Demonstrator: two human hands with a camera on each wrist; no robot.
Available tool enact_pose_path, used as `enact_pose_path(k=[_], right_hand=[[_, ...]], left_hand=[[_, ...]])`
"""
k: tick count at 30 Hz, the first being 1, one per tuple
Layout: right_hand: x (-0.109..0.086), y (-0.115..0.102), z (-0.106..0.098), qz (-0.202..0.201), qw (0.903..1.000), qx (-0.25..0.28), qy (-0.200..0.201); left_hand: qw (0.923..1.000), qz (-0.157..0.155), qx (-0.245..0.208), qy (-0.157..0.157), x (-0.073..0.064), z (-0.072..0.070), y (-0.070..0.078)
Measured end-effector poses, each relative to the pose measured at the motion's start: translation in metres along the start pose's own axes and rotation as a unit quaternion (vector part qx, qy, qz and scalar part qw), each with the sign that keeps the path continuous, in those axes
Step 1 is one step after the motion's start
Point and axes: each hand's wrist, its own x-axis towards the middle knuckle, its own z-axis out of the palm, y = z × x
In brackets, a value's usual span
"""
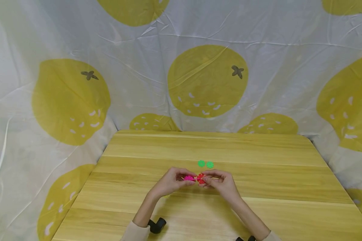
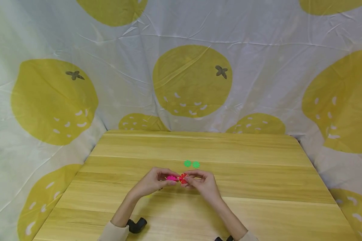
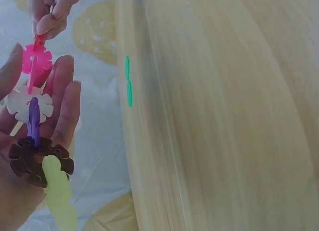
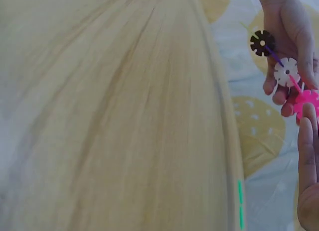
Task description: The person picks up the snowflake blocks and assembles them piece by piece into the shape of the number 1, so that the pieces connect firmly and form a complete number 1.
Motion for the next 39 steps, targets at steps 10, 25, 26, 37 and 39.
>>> enact_pose_path(k=[10,25,26,37,39], right_hand=[[0.006,0.0,0.002,0.051,0.9974,0.018,0.048],[0.014,0.001,0.011,0.084,0.9938,0.02,0.069],[0.015,0.001,0.011,0.087,0.9937,0.021,0.067],[0.031,0.0,-0.016,0.115,0.9876,-0.053,0.092],[0.036,-0.001,-0.027,0.114,0.984,-0.078,0.112]], left_hand=[[0.9963,0.029,0.015,0.079,0.004,0.007,0.003],[0.9922,0.046,0.01,0.116,0.012,0.018,0.002],[0.9918,0.045,0.008,0.119,0.012,0.018,0.002],[0.9899,0.004,0.031,0.138,0.009,0.012,-0.002],[0.9902,-0.005,0.03,0.136,0.007,0.01,-0.003]])
